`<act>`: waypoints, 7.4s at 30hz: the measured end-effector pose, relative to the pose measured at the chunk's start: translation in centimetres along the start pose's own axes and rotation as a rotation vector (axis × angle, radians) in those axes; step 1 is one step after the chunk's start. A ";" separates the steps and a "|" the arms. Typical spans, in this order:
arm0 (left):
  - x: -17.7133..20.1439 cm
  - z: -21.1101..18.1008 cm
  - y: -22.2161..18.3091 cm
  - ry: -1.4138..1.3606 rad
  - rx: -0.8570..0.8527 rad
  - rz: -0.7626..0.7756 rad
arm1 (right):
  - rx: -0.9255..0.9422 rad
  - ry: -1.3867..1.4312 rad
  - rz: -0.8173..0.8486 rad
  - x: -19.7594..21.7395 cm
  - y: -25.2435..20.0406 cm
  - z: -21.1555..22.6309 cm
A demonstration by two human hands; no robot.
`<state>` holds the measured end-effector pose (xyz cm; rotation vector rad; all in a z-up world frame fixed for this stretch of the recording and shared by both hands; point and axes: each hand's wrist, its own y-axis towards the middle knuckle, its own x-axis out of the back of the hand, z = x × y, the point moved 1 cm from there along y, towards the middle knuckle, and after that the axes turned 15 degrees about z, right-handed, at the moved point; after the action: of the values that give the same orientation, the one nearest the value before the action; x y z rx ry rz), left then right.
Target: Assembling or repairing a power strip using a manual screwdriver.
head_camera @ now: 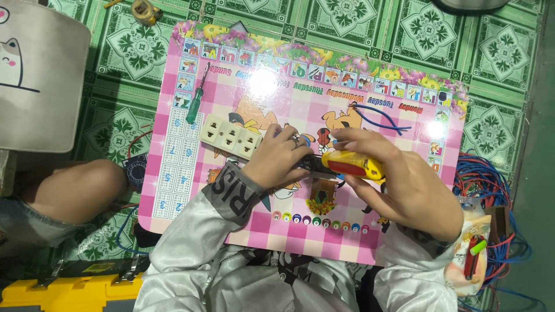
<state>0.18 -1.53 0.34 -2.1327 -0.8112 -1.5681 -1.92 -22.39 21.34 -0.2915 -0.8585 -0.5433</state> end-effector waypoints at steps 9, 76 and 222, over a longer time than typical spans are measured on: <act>0.9 -0.3 0.0 -0.005 -0.027 -0.076 | -0.204 -0.537 -0.412 -1.8 1.0 -0.6; -0.1 -0.2 0.4 -0.233 0.027 -0.038 | -0.059 -0.074 -0.164 0.0 0.7 -0.8; 13.6 -1.1 3.8 -1.304 -0.483 -0.240 | -0.064 -0.063 -0.389 -19.2 -2.1 -18.3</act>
<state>4.75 -2.03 13.79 -3.4932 -1.1037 -0.2072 -1.63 -26.03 -5.05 -0.2010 -0.9663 -0.9287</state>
